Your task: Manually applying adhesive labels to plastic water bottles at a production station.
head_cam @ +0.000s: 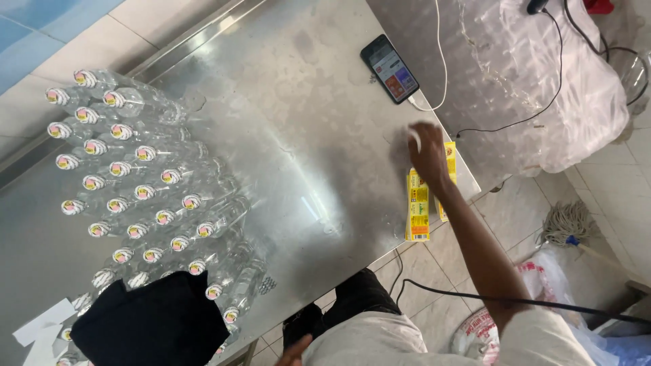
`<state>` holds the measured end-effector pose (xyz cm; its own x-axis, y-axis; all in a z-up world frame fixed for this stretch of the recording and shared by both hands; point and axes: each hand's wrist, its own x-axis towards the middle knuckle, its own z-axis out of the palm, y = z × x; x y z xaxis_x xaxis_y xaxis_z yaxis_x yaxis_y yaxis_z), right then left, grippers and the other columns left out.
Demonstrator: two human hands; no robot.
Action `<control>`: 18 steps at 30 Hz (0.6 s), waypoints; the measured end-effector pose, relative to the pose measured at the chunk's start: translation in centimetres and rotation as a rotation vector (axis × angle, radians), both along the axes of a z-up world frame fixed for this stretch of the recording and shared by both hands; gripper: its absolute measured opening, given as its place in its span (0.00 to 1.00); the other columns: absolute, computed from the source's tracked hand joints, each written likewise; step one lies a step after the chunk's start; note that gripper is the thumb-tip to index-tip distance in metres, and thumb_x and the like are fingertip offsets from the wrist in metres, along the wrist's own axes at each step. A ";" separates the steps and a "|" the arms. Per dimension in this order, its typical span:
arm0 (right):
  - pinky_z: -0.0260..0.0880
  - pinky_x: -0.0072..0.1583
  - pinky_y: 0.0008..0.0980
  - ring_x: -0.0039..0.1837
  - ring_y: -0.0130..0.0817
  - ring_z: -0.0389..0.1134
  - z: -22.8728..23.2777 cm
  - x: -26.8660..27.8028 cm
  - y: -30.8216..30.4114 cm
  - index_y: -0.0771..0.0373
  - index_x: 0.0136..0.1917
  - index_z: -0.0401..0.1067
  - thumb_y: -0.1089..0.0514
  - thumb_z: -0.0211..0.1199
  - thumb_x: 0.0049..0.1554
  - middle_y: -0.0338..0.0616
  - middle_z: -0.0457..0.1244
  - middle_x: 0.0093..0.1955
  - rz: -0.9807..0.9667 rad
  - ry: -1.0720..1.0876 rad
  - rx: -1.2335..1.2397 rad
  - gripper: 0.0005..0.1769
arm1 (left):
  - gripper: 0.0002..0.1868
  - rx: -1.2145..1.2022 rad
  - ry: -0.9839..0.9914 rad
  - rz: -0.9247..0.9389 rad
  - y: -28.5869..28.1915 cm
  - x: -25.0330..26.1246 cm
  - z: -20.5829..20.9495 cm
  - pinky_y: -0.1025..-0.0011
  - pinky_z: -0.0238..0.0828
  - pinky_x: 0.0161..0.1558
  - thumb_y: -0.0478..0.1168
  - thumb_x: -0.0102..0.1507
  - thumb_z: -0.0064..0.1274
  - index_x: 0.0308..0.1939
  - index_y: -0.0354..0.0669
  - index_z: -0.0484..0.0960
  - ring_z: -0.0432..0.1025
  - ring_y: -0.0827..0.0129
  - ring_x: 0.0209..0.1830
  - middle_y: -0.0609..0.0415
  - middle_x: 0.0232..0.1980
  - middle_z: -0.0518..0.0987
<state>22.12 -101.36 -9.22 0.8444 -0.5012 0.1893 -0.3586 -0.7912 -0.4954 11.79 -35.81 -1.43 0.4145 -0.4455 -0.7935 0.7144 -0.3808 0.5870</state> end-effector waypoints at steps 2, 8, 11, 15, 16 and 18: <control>0.69 0.69 0.55 0.68 0.57 0.65 1.4 -5.4 5.3 0.72 0.67 0.72 0.71 0.59 0.68 0.61 0.65 0.66 0.038 0.002 0.002 0.15 | 0.40 0.094 -0.077 -0.131 -2.7 9.8 5.7 0.64 0.64 0.77 0.64 0.64 0.47 0.76 0.51 0.79 0.76 0.64 0.77 0.56 0.80 0.79; 0.67 0.73 0.66 0.77 0.68 0.60 -0.2 -16.5 14.6 0.73 0.77 0.66 0.57 0.63 0.67 0.68 0.58 0.81 0.053 0.083 -0.159 0.29 | 0.26 0.242 -0.673 0.190 -11.0 30.4 18.8 0.66 0.74 0.67 0.55 0.68 0.53 0.61 0.43 0.87 0.81 0.66 0.66 0.51 0.66 0.88; 0.58 0.80 0.68 0.86 0.69 0.51 -3.0 -19.5 15.9 0.71 0.84 0.59 0.49 0.63 0.64 0.67 0.49 0.89 0.018 0.176 -0.121 0.42 | 0.29 0.353 -1.047 0.063 -14.4 43.0 18.2 0.63 0.77 0.63 0.64 0.72 0.48 0.60 0.46 0.86 0.80 0.65 0.65 0.52 0.65 0.86; 0.59 0.82 0.62 0.90 0.63 0.49 -3.0 -20.7 15.9 0.72 0.85 0.57 0.55 0.62 0.64 0.66 0.50 0.90 0.115 0.201 -0.065 0.41 | 0.16 0.270 -1.669 -0.141 -16.7 60.5 6.6 0.58 0.84 0.49 0.35 0.75 0.51 0.67 0.34 0.80 0.77 0.51 0.55 0.40 0.59 0.79; 0.59 0.82 0.62 0.90 0.63 0.49 -3.0 -20.7 16.0 0.72 0.85 0.57 0.55 0.62 0.64 0.66 0.50 0.90 0.113 0.206 -0.061 0.41 | 0.16 0.270 -1.664 -0.146 -17.5 62.4 4.8 0.58 0.84 0.49 0.35 0.75 0.51 0.67 0.34 0.80 0.77 0.51 0.55 0.40 0.59 0.79; 0.60 0.82 0.60 0.89 0.63 0.51 -2.9 -21.1 16.1 0.74 0.83 0.59 0.58 0.64 0.64 0.65 0.51 0.89 0.126 0.130 -0.008 0.39 | 0.10 0.484 -1.512 -0.228 -20.1 66.2 0.8 0.57 0.69 0.46 0.44 0.71 0.66 0.47 0.43 0.84 0.74 0.57 0.42 0.48 0.46 0.77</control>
<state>1.02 -85.24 -12.08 0.9179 -0.3891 0.0777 -0.3174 -0.8376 -0.4447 77.99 -55.93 -0.59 0.8758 -0.4454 0.1860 -0.4776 -0.7442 0.4670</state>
